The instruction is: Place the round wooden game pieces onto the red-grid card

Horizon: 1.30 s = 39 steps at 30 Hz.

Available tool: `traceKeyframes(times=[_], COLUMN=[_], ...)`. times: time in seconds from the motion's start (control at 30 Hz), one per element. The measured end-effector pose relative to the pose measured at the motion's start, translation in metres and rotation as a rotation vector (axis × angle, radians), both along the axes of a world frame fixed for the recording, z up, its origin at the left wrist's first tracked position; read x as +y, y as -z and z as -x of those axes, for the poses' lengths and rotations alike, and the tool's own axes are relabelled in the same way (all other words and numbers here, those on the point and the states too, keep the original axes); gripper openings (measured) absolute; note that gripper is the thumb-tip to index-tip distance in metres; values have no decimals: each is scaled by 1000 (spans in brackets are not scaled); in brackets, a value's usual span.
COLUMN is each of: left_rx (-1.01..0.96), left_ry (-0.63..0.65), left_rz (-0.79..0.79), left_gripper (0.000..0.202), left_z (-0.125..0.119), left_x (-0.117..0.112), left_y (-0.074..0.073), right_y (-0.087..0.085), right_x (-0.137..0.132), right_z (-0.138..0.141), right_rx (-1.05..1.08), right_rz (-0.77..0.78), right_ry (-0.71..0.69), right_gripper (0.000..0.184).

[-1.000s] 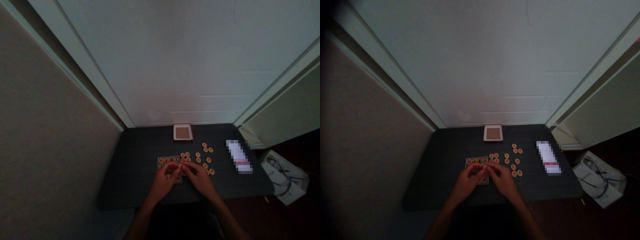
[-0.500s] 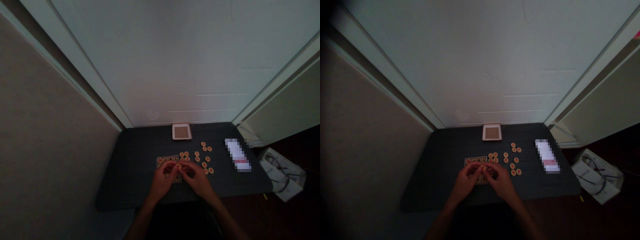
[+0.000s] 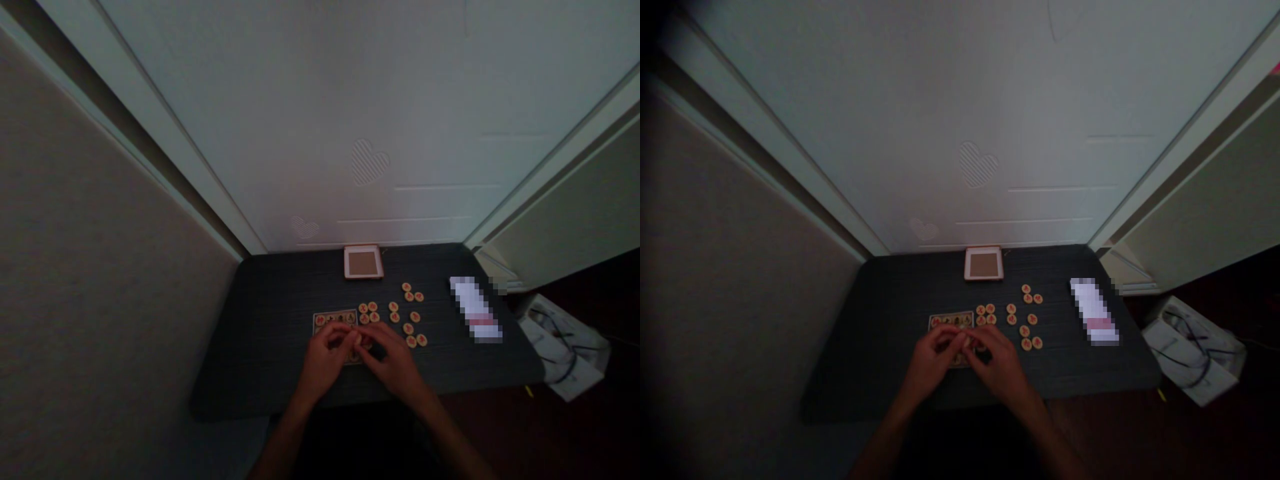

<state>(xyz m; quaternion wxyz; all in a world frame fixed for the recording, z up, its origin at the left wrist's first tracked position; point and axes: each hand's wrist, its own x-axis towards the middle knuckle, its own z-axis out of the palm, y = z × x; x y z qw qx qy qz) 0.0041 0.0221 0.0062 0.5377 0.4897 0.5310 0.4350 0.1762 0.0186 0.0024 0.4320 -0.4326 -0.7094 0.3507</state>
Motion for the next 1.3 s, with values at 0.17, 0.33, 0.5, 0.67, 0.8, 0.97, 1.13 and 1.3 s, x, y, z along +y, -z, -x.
traceKeyframes(times=[0.17, 0.33, 0.5, 0.67, 0.8, 0.97, 1.13, 1.3], left_rx=[0, 2, 6, 9, 18, 51, 67, 108], left_ry=[32, 87, 115, 133, 142, 137, 131, 139], left_rz=[-17, -38, -52, -50, -53, -53, -70, -91], left_gripper=[21, 24, 26, 27, 28, 28, 27, 27], left_z=[0, 2, 3, 3, 5, 6, 5, 4], left_x=[-2, -4, -6, -7, -7, -7, -8, -7], left_y=[-7, -10, -9, -8, -7, -8, -8, -9], right_y=[-2, -6, -10, -11, -11, -11, -12, -10], right_x=[0, -1, -1, -1, -1, -2, 0, 0], right_z=[0, -1, -4, -6, -6, -5, -5, -5], right_rx=[-21, 15, 57, 63, 73, 74, 75, 85], right_rz=[50, 129, 174, 181, 165, 189, 193, 220], right_ry=[12, 16, 17, -5, -16, -33, -21, 4], right_gripper=[32, 33, 33, 36, 35, 32, 31, 28])
